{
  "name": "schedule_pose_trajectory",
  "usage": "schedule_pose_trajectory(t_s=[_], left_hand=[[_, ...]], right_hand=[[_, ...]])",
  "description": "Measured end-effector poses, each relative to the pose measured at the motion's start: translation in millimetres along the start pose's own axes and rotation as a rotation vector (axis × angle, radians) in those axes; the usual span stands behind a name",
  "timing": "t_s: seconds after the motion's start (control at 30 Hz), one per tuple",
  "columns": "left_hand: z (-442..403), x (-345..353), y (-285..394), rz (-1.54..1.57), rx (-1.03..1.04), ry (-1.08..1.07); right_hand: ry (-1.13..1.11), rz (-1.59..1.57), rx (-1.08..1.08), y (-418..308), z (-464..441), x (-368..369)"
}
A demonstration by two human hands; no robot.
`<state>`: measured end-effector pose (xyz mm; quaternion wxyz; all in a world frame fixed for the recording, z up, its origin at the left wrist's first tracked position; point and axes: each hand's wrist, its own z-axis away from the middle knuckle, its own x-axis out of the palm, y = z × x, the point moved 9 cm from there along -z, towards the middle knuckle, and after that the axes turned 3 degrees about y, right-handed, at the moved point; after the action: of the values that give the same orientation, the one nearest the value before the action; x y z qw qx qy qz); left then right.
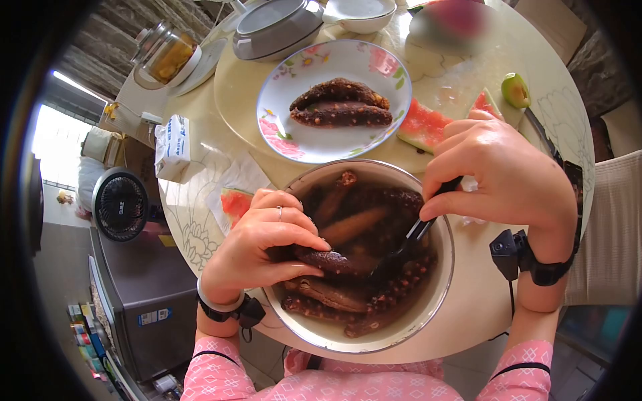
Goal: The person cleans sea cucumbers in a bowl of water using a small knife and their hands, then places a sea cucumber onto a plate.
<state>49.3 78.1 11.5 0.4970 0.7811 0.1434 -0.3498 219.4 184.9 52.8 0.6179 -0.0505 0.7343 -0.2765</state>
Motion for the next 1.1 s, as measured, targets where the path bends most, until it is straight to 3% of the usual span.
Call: schedule_pose_trajectory(t_s=[0.2, 0.33, 0.53, 0.6, 0.83, 0.97, 1.1], left_hand=[[-1, -2, 1, 0.031, -0.006, -0.021], [-1, -3, 0, 0.06, -0.023, -0.011], [0, -3, -4, 0.065, -0.014, 0.006], [0, -2, -4, 0.084, -0.028, 0.007], [1, -1, -2, 0.055, -0.006, 0.036], [3, 1, -6, 0.028, -0.001, 0.008], [-1, -1, -2, 0.027, 0.013, 0.034]], right_hand=[[0.224, 0.021, 0.093, 5, 0, -18], [0.148, 0.087, 0.062, 6, 2, -8], [0.322, -0.016, 0.079, -13, -11, -9], [0.411, -0.199, -0.007, -24, -20, 5], [0.112, -0.008, 0.005, -13, -14, 5], [0.295, -0.208, 0.048, -20, -25, 17], [0.175, -0.078, 0.007, -13, -23, 20]])
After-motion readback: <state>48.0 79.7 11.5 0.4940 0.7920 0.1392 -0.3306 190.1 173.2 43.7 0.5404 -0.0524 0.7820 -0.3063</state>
